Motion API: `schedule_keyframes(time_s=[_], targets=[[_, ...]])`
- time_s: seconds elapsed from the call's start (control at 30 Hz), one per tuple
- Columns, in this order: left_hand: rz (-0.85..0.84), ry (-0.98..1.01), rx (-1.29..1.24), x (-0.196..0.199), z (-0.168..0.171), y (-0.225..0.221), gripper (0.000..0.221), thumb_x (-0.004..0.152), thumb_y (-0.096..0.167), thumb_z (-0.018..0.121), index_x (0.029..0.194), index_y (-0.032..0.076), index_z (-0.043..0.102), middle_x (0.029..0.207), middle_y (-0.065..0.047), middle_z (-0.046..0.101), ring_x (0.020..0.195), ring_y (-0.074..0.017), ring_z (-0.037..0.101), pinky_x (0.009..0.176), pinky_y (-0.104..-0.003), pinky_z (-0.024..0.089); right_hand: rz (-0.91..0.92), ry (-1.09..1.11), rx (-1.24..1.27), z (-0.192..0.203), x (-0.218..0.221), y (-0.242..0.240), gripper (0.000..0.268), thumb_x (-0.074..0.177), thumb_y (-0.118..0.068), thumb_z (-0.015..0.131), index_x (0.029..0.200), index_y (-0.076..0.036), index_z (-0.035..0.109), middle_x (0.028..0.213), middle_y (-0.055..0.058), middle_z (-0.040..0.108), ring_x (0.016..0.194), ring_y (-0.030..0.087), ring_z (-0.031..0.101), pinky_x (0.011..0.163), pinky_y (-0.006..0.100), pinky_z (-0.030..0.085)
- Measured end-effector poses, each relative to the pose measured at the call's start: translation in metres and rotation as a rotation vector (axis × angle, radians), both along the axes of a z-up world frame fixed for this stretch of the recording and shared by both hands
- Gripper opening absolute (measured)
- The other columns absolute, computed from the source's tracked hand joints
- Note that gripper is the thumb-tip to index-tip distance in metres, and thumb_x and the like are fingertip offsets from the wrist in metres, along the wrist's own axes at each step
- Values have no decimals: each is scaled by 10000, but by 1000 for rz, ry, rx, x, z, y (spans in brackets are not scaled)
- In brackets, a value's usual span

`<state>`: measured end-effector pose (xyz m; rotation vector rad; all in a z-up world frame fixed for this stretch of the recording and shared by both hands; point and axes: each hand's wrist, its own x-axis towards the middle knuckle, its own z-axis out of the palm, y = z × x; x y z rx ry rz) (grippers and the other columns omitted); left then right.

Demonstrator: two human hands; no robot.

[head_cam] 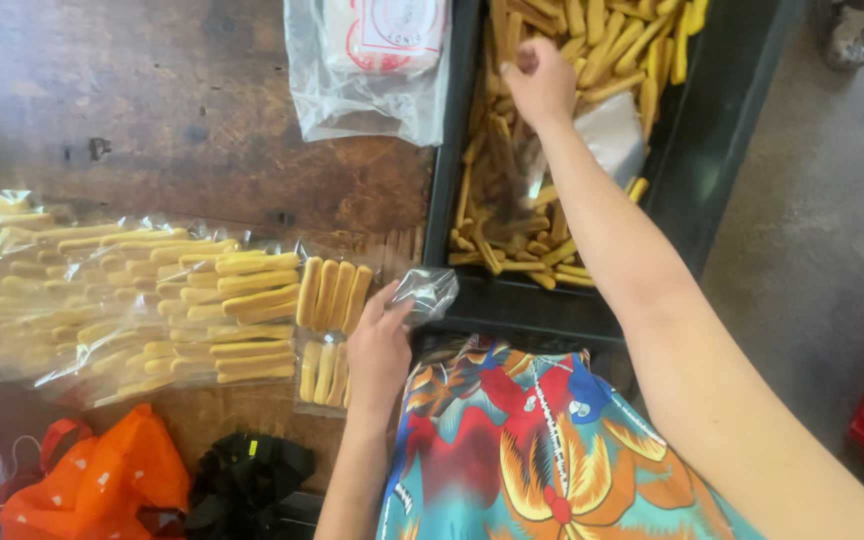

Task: The person packages bread sticks by picking them up from a large bin and placing them into clear plastic bags, repeatedly filling bags and setting them aside on a wooden table.

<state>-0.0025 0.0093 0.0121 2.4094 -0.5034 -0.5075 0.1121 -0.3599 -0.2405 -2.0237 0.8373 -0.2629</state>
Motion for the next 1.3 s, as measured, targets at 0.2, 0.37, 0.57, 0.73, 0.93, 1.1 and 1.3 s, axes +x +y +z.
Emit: schedule_keyframes(time_s=[0.2,0.37,0.57,0.73,0.93,1.1,1.3], targets=[[91,-48,-39,-4,12,10,362,883,-27,614,1214,63,731,1321,-141,680,1119,-315,697,883,-387,577,-68,160,-283,-42,58,-5,502,765,-212,872,1179,-88,618,1168,166,646,1082,403,600,912,486,485],[99,-86,-85,8,6,17,356,941,-32,573,1269,31,695,1304,-158,684,1153,-340,692,913,-386,573,-107,207,-251,-59,55,1,456,821,-174,824,1202,-77,593,1180,165,654,1114,410,604,943,487,496],[145,-34,-116,19,5,9,281,990,20,578,1250,12,686,1289,-173,683,1133,-336,699,886,-370,590,-291,329,-181,-49,41,9,610,882,-354,865,1281,-49,518,1269,211,575,1157,447,581,962,539,474],[129,-75,-140,16,6,0,264,1009,50,591,1250,6,691,1280,-164,690,1114,-329,714,884,-373,595,-216,517,-106,-28,45,27,741,755,-354,912,1287,-46,498,1351,195,473,1160,408,567,974,484,490],[176,-20,-162,8,6,-4,252,989,60,617,1223,28,703,1275,-152,701,1047,-281,750,833,-335,620,-233,614,-99,-45,43,40,820,685,-322,931,1322,-68,482,1351,137,514,1222,363,529,979,463,496],[159,-18,-205,3,7,-8,255,999,52,614,1239,20,693,1289,-152,687,1047,-283,744,844,-326,614,-39,458,-57,-65,16,22,457,793,-187,862,1184,-70,658,1153,176,713,1113,389,641,947,464,513],[143,57,-212,-8,9,-16,275,981,52,610,1240,30,697,1286,-132,698,929,-230,748,797,-312,600,-83,9,604,-60,-24,3,381,830,-128,778,1193,-89,670,1037,68,760,910,223,728,794,356,595]])
